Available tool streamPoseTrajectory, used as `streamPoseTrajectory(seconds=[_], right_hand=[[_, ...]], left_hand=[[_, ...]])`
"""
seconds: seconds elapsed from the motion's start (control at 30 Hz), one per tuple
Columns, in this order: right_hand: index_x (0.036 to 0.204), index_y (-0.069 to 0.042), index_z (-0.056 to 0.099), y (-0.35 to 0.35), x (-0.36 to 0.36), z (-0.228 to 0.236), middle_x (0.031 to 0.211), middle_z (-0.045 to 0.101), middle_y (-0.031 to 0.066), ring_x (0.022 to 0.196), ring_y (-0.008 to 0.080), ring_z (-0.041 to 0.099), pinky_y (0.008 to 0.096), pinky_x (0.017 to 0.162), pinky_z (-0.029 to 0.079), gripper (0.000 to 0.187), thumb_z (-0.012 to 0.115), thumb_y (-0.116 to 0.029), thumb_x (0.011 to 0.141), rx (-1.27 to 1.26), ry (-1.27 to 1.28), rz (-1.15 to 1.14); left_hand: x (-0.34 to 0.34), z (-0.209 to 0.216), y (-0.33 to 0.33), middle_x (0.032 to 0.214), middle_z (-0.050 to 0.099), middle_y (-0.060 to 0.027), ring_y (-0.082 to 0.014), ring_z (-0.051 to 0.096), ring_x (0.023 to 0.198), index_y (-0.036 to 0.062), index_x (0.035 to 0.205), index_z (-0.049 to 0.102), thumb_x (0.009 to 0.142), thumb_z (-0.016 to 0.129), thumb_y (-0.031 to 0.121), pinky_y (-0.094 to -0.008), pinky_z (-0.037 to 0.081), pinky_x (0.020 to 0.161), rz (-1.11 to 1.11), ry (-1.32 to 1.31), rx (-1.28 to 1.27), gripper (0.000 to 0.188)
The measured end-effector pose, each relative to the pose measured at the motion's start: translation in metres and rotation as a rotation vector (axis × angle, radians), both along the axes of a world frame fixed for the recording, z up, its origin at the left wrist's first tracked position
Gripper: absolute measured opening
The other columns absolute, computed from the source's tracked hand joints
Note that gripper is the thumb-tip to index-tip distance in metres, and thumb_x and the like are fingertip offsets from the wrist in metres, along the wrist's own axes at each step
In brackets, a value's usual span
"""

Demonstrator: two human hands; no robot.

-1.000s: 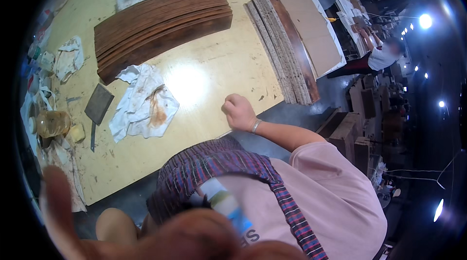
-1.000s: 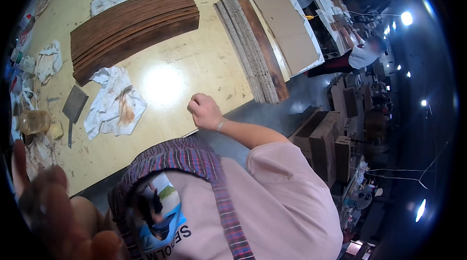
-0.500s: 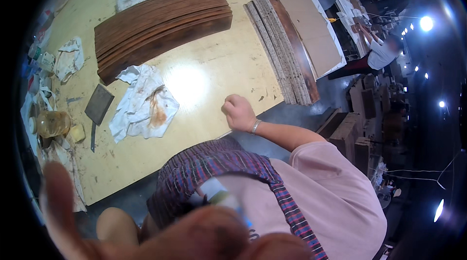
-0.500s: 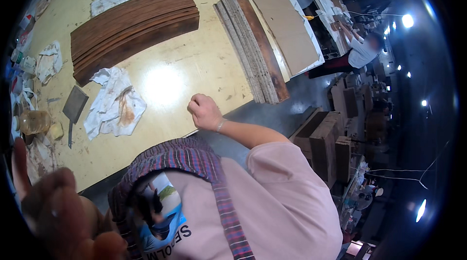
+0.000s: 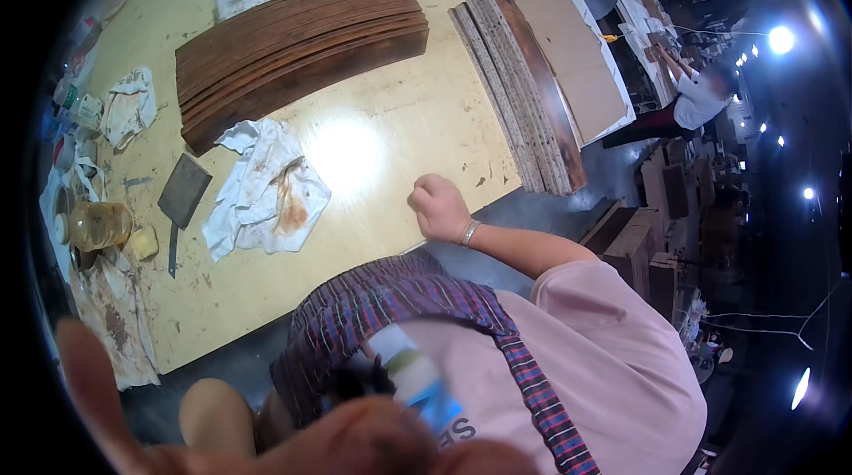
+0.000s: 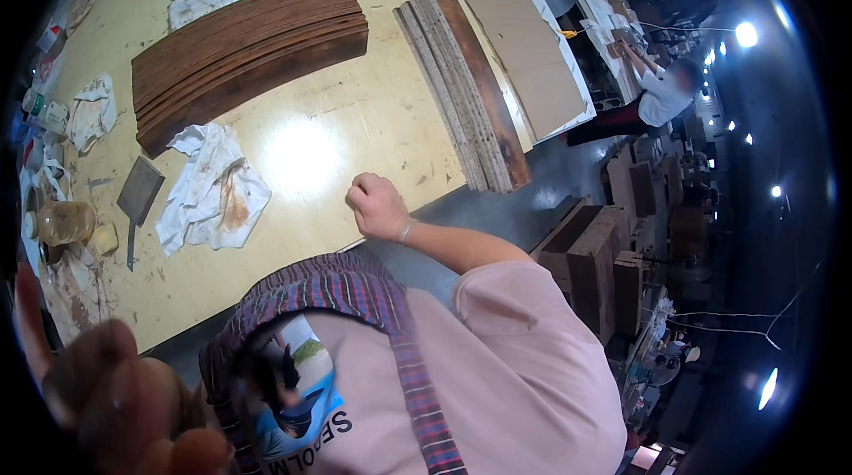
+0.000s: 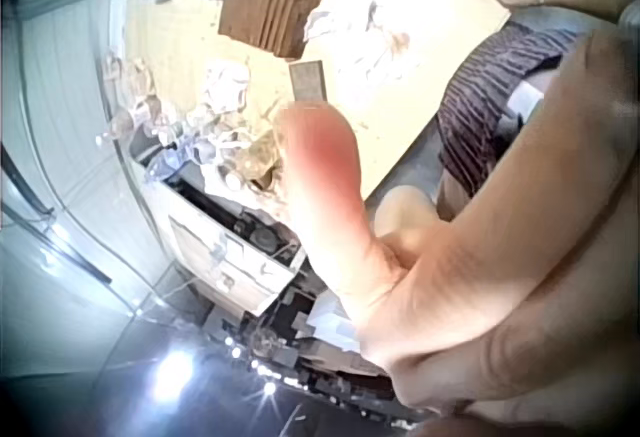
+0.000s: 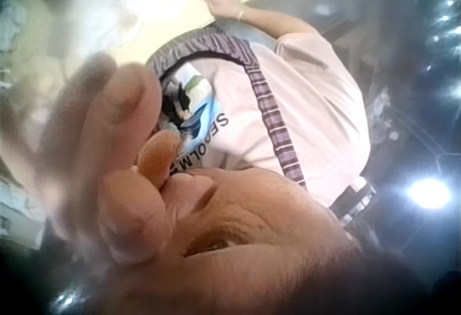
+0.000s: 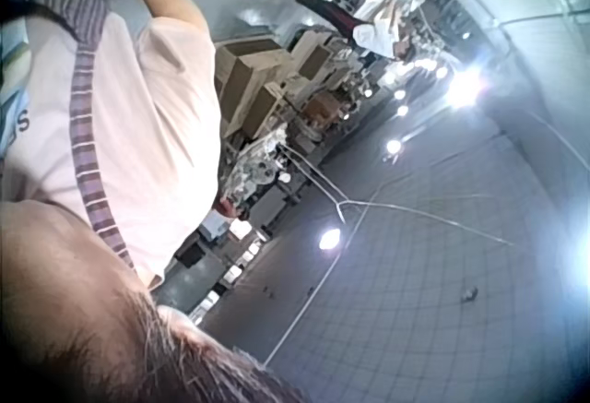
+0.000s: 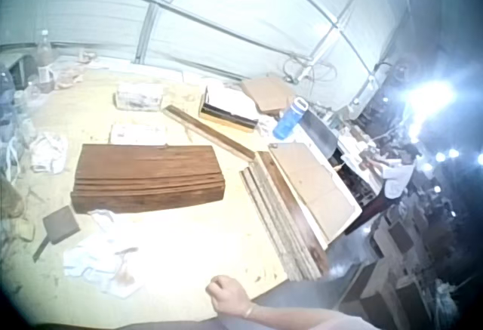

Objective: The person sands the surfaces and edges of a wooden plank using a sanding block, wipes it with a cloth, and rubs a sponge along the edges.

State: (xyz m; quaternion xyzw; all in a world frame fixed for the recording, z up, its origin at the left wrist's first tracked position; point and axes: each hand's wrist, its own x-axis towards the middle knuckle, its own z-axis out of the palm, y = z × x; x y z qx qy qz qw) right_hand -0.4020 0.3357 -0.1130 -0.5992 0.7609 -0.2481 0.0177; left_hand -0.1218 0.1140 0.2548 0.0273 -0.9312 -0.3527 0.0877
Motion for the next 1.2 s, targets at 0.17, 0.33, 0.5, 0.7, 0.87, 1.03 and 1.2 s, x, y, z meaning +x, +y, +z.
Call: streamPoseTrajectory(seconds=[0.17, 0.33, 0.5, 0.7, 0.87, 1.03, 1.2], right_hand=[[0.082, -0.006, 0.055, -0.007, 0.001, 0.004, 0.087, 0.055, 0.0120, 0.079, 0.0320, 0.056, 0.0423, 0.067, 0.045, 0.013, 0.059, -0.001, 0.071, -0.006, -0.011, 0.028], [0.082, -0.007, 0.055, 0.001, -0.002, 0.008, 0.088, 0.055, 0.0119, 0.079, 0.0317, 0.056, 0.0419, 0.068, 0.045, 0.013, 0.059, -0.001, 0.072, 0.013, 0.001, -0.009], [0.083, -0.007, 0.056, -0.001, -0.001, 0.000, 0.089, 0.055, 0.0124, 0.079, 0.0318, 0.056, 0.0422, 0.068, 0.045, 0.012, 0.059, -0.001, 0.073, 0.018, -0.009, 0.003], [0.084, -0.006, 0.055, -0.004, 0.000, 0.004, 0.089, 0.055, 0.0129, 0.079, 0.0323, 0.056, 0.0424, 0.068, 0.045, 0.012, 0.059, -0.002, 0.073, -0.003, 0.004, 0.027], [0.083, -0.006, 0.053, -0.003, 0.001, 0.004, 0.090, 0.056, 0.0155, 0.079, 0.0363, 0.055, 0.0455, 0.069, 0.046, 0.016, 0.058, 0.000, 0.070, 0.005, -0.041, 0.005], [0.083, -0.005, 0.053, -0.003, -0.001, 0.001, 0.089, 0.056, 0.0154, 0.079, 0.0358, 0.055, 0.0450, 0.068, 0.046, 0.015, 0.058, 0.000, 0.069, 0.004, -0.021, 0.005], [0.082, -0.005, 0.053, -0.004, 0.001, 0.004, 0.089, 0.056, 0.0154, 0.079, 0.0356, 0.055, 0.0447, 0.068, 0.046, 0.015, 0.057, 0.001, 0.068, -0.008, -0.029, 0.019]], left_hand=[[0.008, 0.010, -0.004, 0.111, 0.060, -0.0082, -0.0233, 0.064, 0.092, 0.0108, 0.140, 0.036, 0.091, 0.060, 0.019, -0.0561, 0.044, 0.099, 0.030, -0.060, 0.026, 0.055], [0.027, 0.021, -0.028, 0.119, 0.059, -0.0094, -0.0217, 0.065, 0.097, 0.0152, 0.144, 0.033, 0.093, 0.059, 0.023, -0.0565, 0.041, 0.104, -0.053, -0.331, 0.058, 0.058], [-0.005, 0.012, -0.004, 0.119, 0.059, -0.0107, -0.0218, 0.065, 0.098, 0.0147, 0.143, 0.034, 0.094, 0.057, 0.022, -0.0537, 0.043, 0.101, -0.040, -0.022, -0.023, 0.055], [-0.014, 0.008, 0.008, 0.120, 0.059, -0.0123, -0.0218, 0.065, 0.098, 0.0141, 0.142, 0.035, 0.095, 0.054, 0.022, -0.0504, 0.045, 0.098, -0.005, 0.034, -0.002, 0.051], [-0.005, 0.004, -0.006, 0.120, 0.059, -0.0136, -0.0219, 0.065, 0.099, 0.0136, 0.141, 0.036, 0.097, 0.052, 0.022, -0.0477, 0.047, 0.095, -0.058, 0.023, -0.034, 0.048], [0.000, 0.005, -0.007, 0.120, 0.059, -0.0150, -0.0220, 0.065, 0.100, 0.0130, 0.140, 0.037, 0.098, 0.050, 0.021, -0.0449, 0.049, 0.092, -0.067, 0.025, -0.047, 0.045], [0.004, 0.007, -0.007, 0.120, 0.059, -0.0163, -0.0220, 0.065, 0.100, 0.0125, 0.139, 0.038, 0.099, 0.048, 0.021, -0.0422, 0.051, 0.090, -0.069, 0.033, -0.034, 0.042]])
